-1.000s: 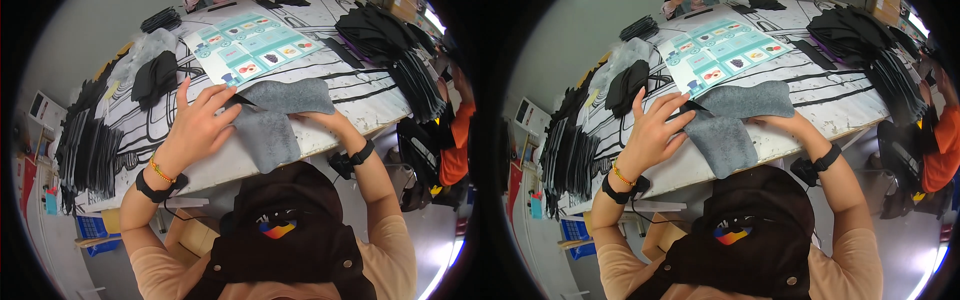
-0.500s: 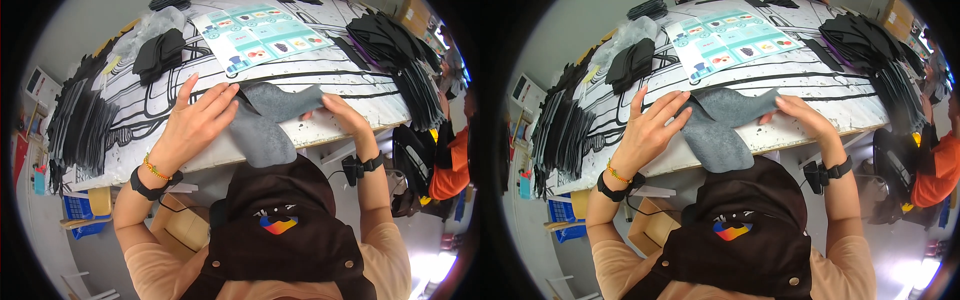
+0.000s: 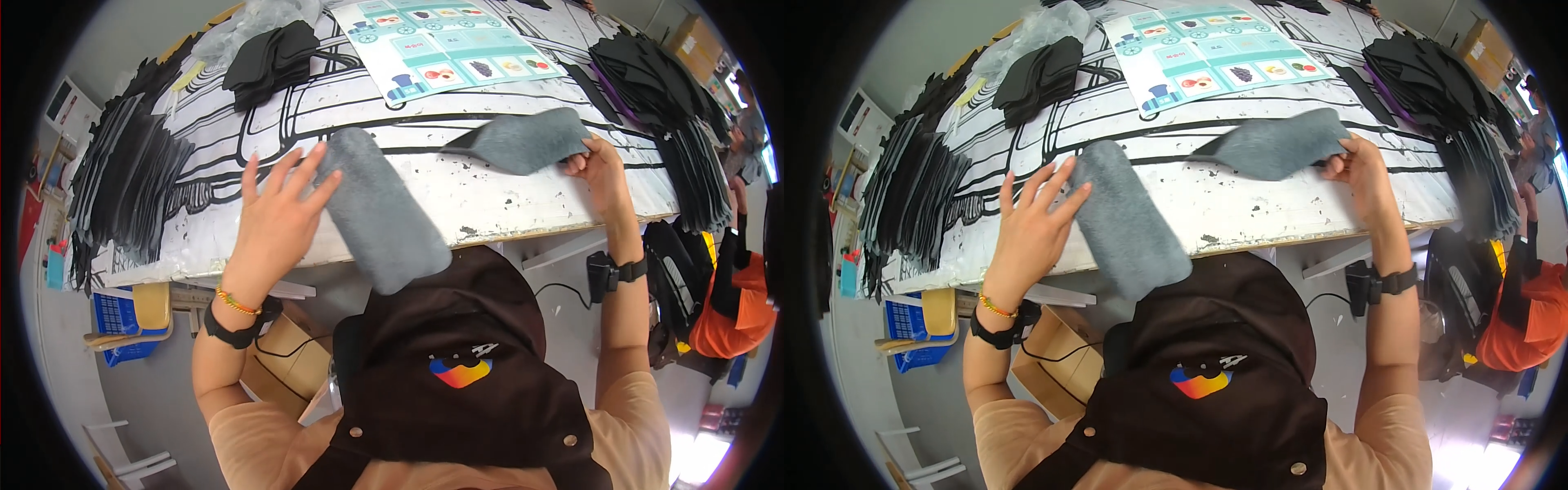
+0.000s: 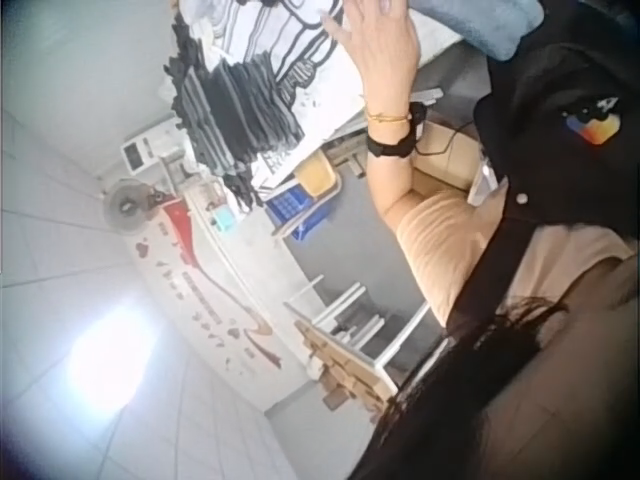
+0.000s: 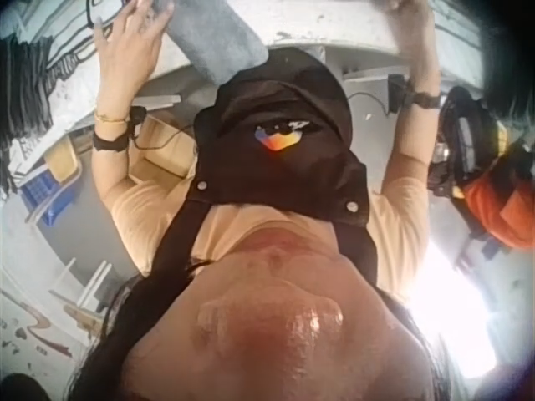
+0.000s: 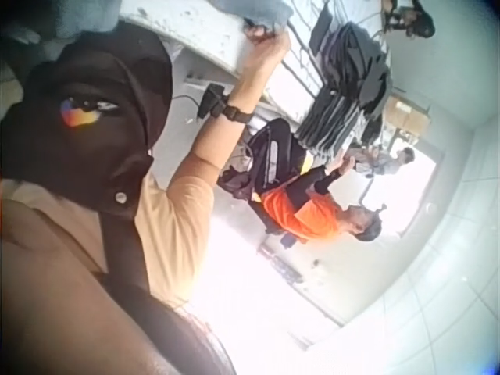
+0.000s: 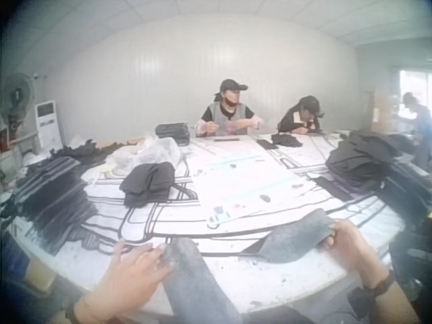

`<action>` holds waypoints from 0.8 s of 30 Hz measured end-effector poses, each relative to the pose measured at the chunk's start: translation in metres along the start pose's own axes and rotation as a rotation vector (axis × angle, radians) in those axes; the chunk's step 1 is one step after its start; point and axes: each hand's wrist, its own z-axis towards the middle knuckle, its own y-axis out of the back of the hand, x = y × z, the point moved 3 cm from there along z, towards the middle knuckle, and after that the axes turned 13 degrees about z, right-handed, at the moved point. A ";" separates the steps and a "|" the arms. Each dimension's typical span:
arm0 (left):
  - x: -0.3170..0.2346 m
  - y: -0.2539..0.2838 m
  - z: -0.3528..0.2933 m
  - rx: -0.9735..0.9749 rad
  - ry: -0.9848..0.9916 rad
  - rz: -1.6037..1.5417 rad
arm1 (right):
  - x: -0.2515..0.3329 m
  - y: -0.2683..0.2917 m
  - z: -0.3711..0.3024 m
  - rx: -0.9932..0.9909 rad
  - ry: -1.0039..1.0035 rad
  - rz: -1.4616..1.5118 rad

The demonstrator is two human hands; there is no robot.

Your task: Applying adhesive material to shoe components at a production table.

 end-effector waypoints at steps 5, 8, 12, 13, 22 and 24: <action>0.008 -0.003 -0.009 0.150 0.057 -0.126 | 0.029 0.016 -0.013 -0.079 -0.059 -0.548; 0.005 -0.006 -0.013 0.141 0.073 -0.150 | 0.037 -0.002 -0.021 -0.126 0.037 -0.533; 0.003 -0.010 -0.010 0.124 0.108 -0.231 | 0.026 0.034 -0.002 -0.079 0.339 -0.317; 0.003 -0.012 -0.011 0.112 0.122 -0.242 | 0.024 0.036 0.002 -0.073 0.304 -0.345; 0.006 -0.016 -0.023 0.068 0.189 -0.317 | 0.023 0.016 0.006 -0.152 0.513 -0.613; 0.004 -0.018 -0.020 0.057 0.197 -0.317 | 0.026 0.017 0.009 -0.239 0.678 -0.792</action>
